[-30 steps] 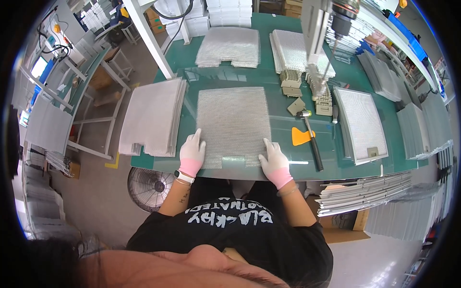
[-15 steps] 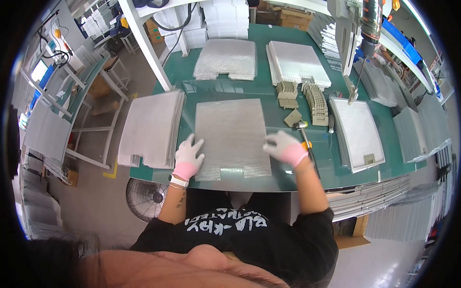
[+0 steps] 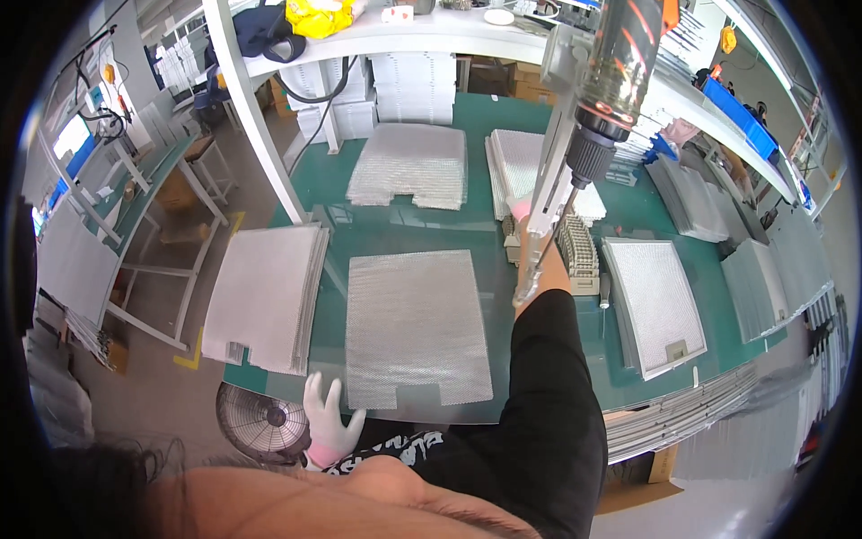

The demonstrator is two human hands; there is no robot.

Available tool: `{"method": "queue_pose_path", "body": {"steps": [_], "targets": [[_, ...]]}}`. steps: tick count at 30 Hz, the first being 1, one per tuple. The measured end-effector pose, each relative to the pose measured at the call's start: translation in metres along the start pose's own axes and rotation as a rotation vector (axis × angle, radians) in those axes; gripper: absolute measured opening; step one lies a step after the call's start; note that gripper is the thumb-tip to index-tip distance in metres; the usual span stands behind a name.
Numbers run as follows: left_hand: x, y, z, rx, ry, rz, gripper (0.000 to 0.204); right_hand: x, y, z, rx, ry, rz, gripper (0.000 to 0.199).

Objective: Assembling a metal mesh filter by attaching a handle component and a frame using an electric screwdriver and a hammer.

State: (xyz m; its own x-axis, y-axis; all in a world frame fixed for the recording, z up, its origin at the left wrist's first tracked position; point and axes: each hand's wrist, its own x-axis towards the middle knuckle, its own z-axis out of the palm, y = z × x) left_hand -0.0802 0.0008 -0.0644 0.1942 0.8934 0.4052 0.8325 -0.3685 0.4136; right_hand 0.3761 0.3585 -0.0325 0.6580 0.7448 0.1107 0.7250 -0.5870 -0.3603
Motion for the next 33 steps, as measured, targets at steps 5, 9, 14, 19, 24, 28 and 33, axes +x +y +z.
{"method": "queue_pose_path", "body": {"steps": [5,9,14,19,24,28,33], "targets": [[-0.036,-0.028,0.014,-0.037,0.019,0.08,0.074,0.015,-0.009,-0.04,0.306,0.057,-0.04,0.08],[-0.031,-0.019,0.024,-0.129,0.032,0.098,0.073,0.026,0.014,-0.025,0.06,-0.157,-0.016,0.085],[-0.026,-0.01,0.025,-0.159,0.063,0.141,0.072,0.024,0.023,-0.053,0.585,0.437,-0.164,0.085],[-0.001,0.011,0.011,-0.474,-0.115,0.172,0.055,-0.043,0.044,-0.09,1.349,0.478,-0.347,0.076],[0.033,0.062,0.004,-1.523,-0.374,-0.228,0.048,-0.26,0.035,-0.092,1.284,0.281,-0.733,0.085],[0.065,0.108,0.011,-1.751,-0.031,-0.273,0.044,-0.399,0.057,-0.088,0.629,0.015,-0.875,0.102],[0.06,0.056,-0.008,-1.289,0.051,-0.401,0.036,-0.371,0.094,-0.137,0.283,0.257,-0.698,0.097]]}}
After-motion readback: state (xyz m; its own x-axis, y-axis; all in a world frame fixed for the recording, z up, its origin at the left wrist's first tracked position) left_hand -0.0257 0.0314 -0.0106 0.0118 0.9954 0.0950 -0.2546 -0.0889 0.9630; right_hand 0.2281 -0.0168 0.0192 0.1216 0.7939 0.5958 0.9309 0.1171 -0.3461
